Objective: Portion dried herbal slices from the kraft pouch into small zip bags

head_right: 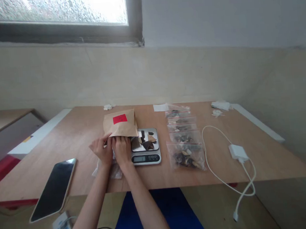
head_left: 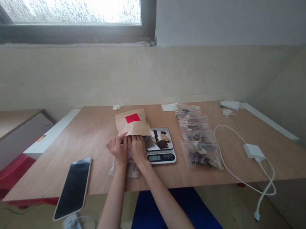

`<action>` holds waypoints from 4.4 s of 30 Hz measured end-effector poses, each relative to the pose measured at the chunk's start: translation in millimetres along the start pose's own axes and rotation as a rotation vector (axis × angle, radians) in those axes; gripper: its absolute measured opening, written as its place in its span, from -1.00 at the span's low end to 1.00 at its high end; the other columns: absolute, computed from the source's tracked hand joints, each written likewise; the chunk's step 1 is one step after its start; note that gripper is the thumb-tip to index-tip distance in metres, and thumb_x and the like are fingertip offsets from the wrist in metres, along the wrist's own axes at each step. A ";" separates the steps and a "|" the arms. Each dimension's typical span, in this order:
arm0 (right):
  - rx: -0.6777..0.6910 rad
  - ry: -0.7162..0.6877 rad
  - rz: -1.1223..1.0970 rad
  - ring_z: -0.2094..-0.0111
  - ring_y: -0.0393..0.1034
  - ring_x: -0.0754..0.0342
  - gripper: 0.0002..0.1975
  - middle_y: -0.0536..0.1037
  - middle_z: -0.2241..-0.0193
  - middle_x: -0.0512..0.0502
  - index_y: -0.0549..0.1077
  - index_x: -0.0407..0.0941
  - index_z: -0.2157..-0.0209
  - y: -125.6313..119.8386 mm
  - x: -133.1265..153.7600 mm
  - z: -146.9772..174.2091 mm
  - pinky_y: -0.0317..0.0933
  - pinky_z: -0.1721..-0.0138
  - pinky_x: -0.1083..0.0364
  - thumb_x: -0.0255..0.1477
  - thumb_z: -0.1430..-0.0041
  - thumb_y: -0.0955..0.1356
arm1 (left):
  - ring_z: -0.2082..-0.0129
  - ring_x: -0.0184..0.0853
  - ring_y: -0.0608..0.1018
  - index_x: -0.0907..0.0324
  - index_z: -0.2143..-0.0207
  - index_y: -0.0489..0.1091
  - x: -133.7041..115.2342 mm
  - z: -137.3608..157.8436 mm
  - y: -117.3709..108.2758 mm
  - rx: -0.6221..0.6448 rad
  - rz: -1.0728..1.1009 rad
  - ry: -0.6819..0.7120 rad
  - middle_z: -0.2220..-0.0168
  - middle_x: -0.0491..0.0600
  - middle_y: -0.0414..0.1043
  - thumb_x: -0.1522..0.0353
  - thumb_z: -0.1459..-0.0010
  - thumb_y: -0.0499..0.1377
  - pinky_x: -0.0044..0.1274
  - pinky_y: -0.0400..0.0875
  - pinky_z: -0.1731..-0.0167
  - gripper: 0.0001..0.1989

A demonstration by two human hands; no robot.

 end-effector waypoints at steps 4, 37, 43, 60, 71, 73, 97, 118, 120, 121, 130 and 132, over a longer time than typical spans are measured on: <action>-0.065 -0.008 -0.016 0.12 0.33 -0.05 -0.71 0.50 0.21 -0.24 0.41 -0.19 0.17 -10.9 0.5 4.3 0.18 0.07 -0.01 -0.39 -0.29 0.14 | 0.44 -0.30 0.36 0.14 0.36 0.47 1.0 -0.6 -0.5 -0.007 -0.001 -0.022 0.50 -0.03 0.41 0.21 -0.16 0.04 -0.44 0.10 0.29 -0.73; -0.233 -0.016 -0.203 0.24 0.32 0.04 -0.82 0.41 0.31 -0.13 0.45 -0.13 0.31 -93.1 -66.2 28.1 0.19 0.15 0.08 -0.46 -0.18 0.22 | 0.42 -0.30 0.36 0.14 0.36 0.47 -1.9 -1.8 -0.9 -0.011 -0.005 -0.004 0.50 -0.04 0.38 0.16 -0.16 0.03 -0.46 0.09 0.29 -0.69; -0.277 0.265 -0.523 0.40 0.36 0.09 -0.63 0.48 0.44 -0.09 0.40 -0.16 0.40 -108.0 -97.9 16.2 0.19 0.32 0.13 -0.23 -0.22 0.13 | 0.43 -0.30 0.36 0.14 0.36 0.48 -1.7 -1.1 -0.3 -0.014 -0.011 -0.003 0.50 -0.04 0.39 0.15 -0.16 0.03 -0.47 0.09 0.30 -0.68; -0.112 0.202 -0.541 0.18 0.27 0.09 -0.67 0.40 0.28 -0.08 0.36 -0.12 0.34 -74.3 -125.5 -21.7 0.13 0.08 0.06 -0.65 0.14 0.13 | 0.42 -0.29 0.36 0.13 0.35 0.48 -3.7 -1.9 -0.2 -0.012 -0.005 0.021 0.51 -0.05 0.38 0.18 -0.16 0.04 -0.46 0.09 0.30 -0.71; -0.122 -0.065 -0.349 0.21 0.29 0.06 -0.73 0.40 0.33 -0.10 0.40 -0.15 0.35 -97.2 -69.4 0.5 0.18 0.12 0.07 -0.67 -0.07 0.15 | 0.42 -0.29 0.36 0.14 0.35 0.48 -4.6 -2.3 -1.6 -0.023 0.001 0.016 0.49 -0.04 0.40 0.20 -0.16 0.06 -0.46 0.09 0.29 -0.74; -0.015 -0.185 -0.323 0.20 0.29 0.07 -0.71 0.38 0.32 -0.10 0.43 -0.15 0.35 -88.4 -43.5 11.5 0.19 0.10 0.09 -0.70 -0.06 0.15 | 0.42 -0.29 0.36 0.13 0.36 0.47 -3.4 -2.3 -2.1 -0.026 -0.010 -0.001 0.49 -0.04 0.42 0.19 -0.16 0.05 -0.46 0.08 0.29 -0.73; 0.202 -0.207 0.348 0.12 0.34 -0.07 -0.71 0.50 0.25 -0.33 0.45 -0.28 0.19 -16.8 -2.2 44.6 -0.03 -0.15 -0.17 -0.68 -0.13 0.18 | 0.38 -0.26 0.36 0.14 0.35 0.48 3.4 -1.9 -1.5 -0.034 -0.018 -0.077 0.46 0.00 0.42 0.16 -0.16 0.02 -0.42 0.08 0.26 -0.68; -0.010 -0.331 -0.270 0.15 0.32 0.09 -0.67 0.42 0.24 -0.10 0.44 -0.11 0.18 -77.6 21.4 42.6 0.23 0.06 0.12 -0.67 -0.18 0.16 | 0.38 -0.27 0.37 0.13 0.35 0.48 2.0 -1.6 -2.8 -0.022 -0.017 -0.074 0.45 -0.01 0.44 0.17 -0.16 0.03 -0.44 0.09 0.26 -0.70; -0.093 -0.319 -0.294 0.12 0.32 0.11 -0.69 0.43 0.23 -0.09 0.45 -0.10 0.20 -83.1 19.6 36.6 0.23 0.04 0.13 -0.64 -0.20 0.16 | 0.38 -0.27 0.38 0.13 0.35 0.48 2.2 -1.6 -2.6 -0.012 -0.014 -0.081 0.45 -0.01 0.44 0.16 -0.16 0.03 -0.44 0.09 0.26 -0.70; -0.121 -0.315 -0.286 0.12 0.32 0.11 -0.70 0.44 0.23 -0.09 0.45 -0.10 0.22 -83.5 18.6 33.3 0.22 0.03 0.13 -0.64 -0.20 0.16 | 0.38 -0.27 0.38 0.13 0.35 0.48 2.3 -1.6 -2.6 -0.009 -0.013 -0.086 0.45 -0.01 0.44 0.16 -0.15 0.03 -0.44 0.10 0.25 -0.70; -0.094 -0.367 -0.099 0.03 0.32 0.07 -0.72 0.50 0.17 -0.15 0.48 -0.16 0.26 -55.7 18.8 15.6 0.22 -0.01 0.07 -0.64 -0.20 0.18 | 0.38 -0.26 0.38 0.13 0.35 0.46 0.0 -2.2 -2.5 -0.009 -0.018 -0.075 0.46 -0.01 0.43 0.17 -0.16 0.03 -0.44 0.09 0.26 -0.71; -0.108 -0.377 -0.095 0.03 0.31 0.07 -0.74 0.50 0.17 -0.15 0.49 -0.17 0.26 -55.0 20.0 18.4 0.21 -0.02 0.08 -0.63 -0.20 0.19 | 0.39 -0.27 0.38 0.13 0.35 0.46 -0.5 -2.3 -2.3 -0.006 -0.009 -0.071 0.46 -0.02 0.43 0.17 -0.16 0.03 -0.44 0.10 0.26 -0.71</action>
Point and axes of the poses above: each hand's wrist, its own z-axis away from the middle knuckle, its own y-axis out of the palm, x = y × z, the point moved 7 cm from there along -z, towards the middle knuckle
